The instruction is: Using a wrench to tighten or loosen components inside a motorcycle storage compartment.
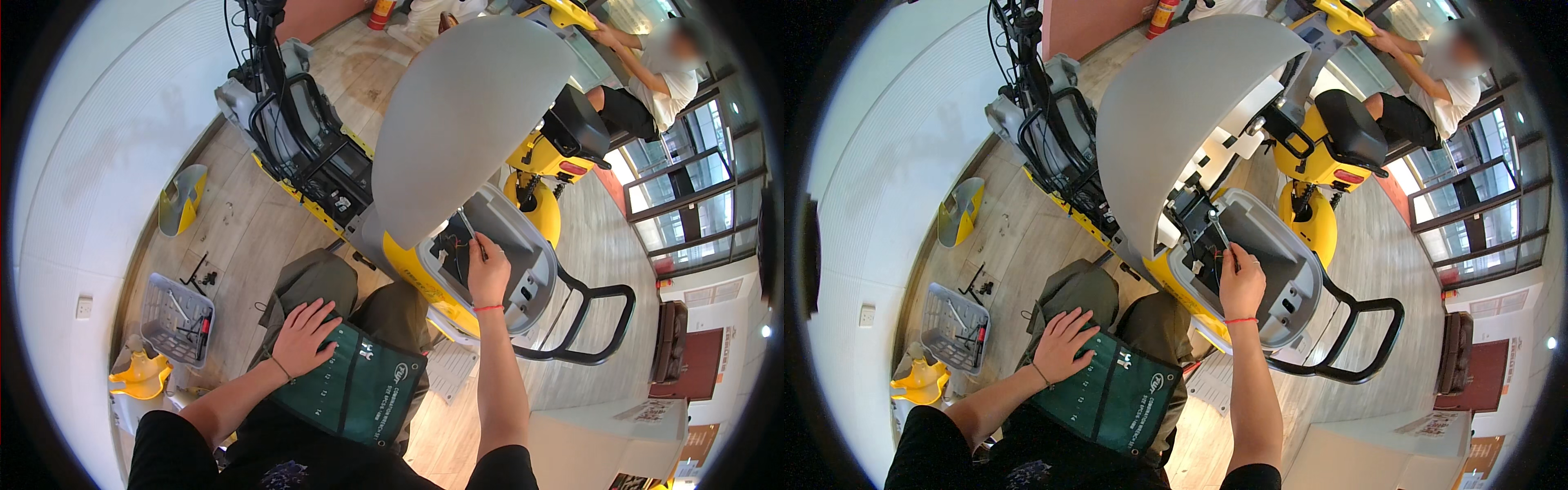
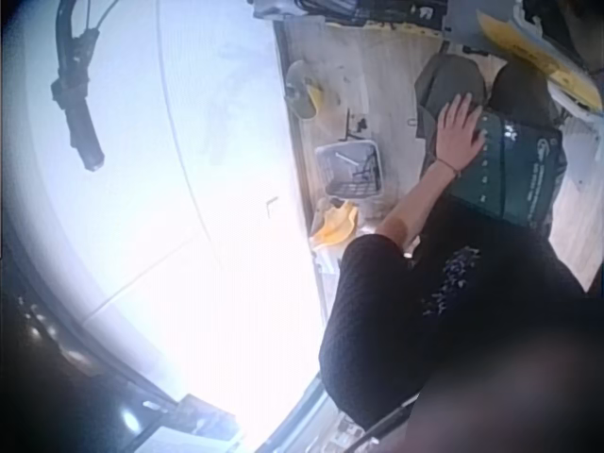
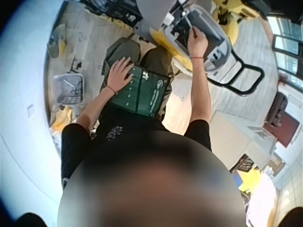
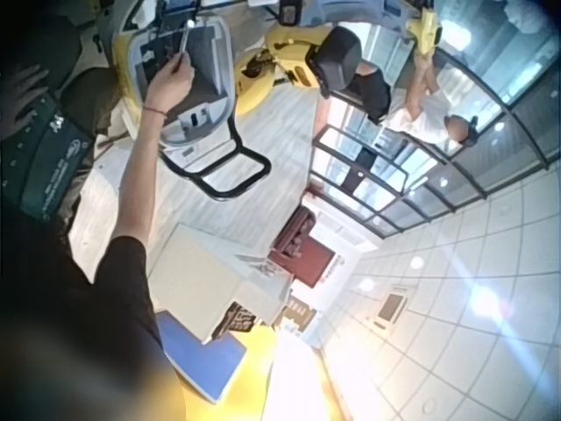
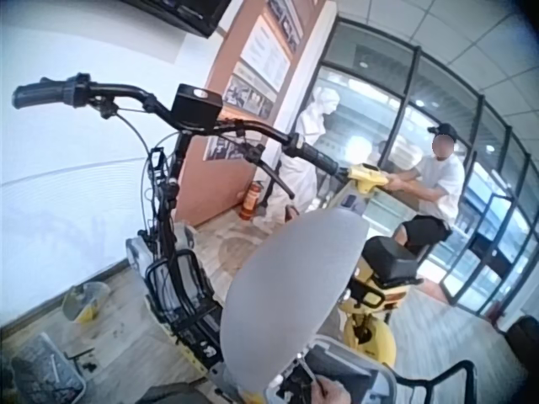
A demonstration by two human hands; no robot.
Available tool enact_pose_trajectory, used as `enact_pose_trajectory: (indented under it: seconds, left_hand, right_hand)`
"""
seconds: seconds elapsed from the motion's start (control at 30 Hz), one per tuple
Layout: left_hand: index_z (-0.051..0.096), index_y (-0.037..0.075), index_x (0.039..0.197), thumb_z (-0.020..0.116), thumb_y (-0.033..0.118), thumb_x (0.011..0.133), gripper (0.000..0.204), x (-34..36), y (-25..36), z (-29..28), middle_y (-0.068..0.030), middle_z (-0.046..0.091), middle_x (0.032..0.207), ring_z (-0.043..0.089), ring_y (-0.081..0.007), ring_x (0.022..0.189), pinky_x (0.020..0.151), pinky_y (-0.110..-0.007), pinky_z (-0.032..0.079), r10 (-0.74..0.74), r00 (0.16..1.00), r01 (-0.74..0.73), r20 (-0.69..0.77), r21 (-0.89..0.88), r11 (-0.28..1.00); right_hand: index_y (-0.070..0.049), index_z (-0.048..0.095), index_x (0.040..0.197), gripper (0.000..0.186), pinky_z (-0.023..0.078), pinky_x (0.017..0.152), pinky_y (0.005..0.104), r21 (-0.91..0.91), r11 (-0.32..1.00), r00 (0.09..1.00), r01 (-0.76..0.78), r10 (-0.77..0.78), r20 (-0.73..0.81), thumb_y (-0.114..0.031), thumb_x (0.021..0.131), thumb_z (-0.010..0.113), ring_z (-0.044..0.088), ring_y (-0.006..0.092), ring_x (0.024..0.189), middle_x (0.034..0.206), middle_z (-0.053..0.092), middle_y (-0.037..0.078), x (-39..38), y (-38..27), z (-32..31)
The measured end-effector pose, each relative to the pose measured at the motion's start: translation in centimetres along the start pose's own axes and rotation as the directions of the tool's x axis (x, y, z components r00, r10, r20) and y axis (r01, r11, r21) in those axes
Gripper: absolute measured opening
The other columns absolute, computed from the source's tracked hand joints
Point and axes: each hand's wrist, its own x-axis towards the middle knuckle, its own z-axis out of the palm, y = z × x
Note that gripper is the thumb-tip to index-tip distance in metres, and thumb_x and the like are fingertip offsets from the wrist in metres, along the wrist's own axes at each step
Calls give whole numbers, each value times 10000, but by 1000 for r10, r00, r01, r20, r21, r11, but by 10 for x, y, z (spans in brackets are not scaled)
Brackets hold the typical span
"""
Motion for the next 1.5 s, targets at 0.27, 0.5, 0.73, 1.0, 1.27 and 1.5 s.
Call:
enact_pose_trajectory:
  seconds: [0.27,0.5,0.73,1.0,1.27,1.5]
  left_hand:
    - [633,141,1278,677,326,846,472,2,0,0,-84,474,1490,380,-273,1412,1174,-465,277,0,1000,0,-4,-7,1000]
    - [632,140,1279,674,323,848,470,-1,0,-1,-87,478,1486,386,-275,1409,1172,-466,282,-6,1000,6,-3,-6,1000]
    - [629,143,1285,669,328,851,473,3,3,2,-86,477,1488,385,-275,1411,1172,-469,280,3,1000,-3,1,-16,1000]
    - [629,138,1281,670,322,850,470,3,-1,0,-92,476,1487,386,-278,1408,1171,-470,279,-2,1000,2,5,-24,1000]
    - [627,134,1286,673,315,850,474,2,-1,1,-102,473,1488,384,-292,1408,1169,-473,282,8,1000,-8,7,-30,1000]
    - [631,132,1282,673,315,852,468,2,1,2,-99,474,1489,382,-288,1412,1170,-472,282,1,1000,-1,18,-23,1000]
  right_hand:
    - [-8,726,1111,291,526,730,324,280,913,953,-297,266,146,-236,937,676,692,205,752,867,723,192,-3,10,12]
    - [-46,738,1105,310,524,762,340,112,989,960,-97,63,274,-285,908,715,692,242,801,898,734,165,42,35,-15]
    - [-12,735,1067,311,526,787,357,33,973,885,228,-221,410,-268,890,727,694,287,853,970,729,170,121,38,-56]
    - [-13,741,1053,233,508,706,343,123,987,988,106,-118,102,-202,923,698,663,262,739,836,697,172,61,2,-71]
    - [-13,691,1214,263,432,566,248,247,964,991,-99,73,110,-138,1000,603,514,84,602,808,581,24,-5,30,-9]
    - [-17,707,1155,233,488,738,338,281,940,981,-196,192,42,-121,965,620,628,268,796,898,657,144,-8,13,2]
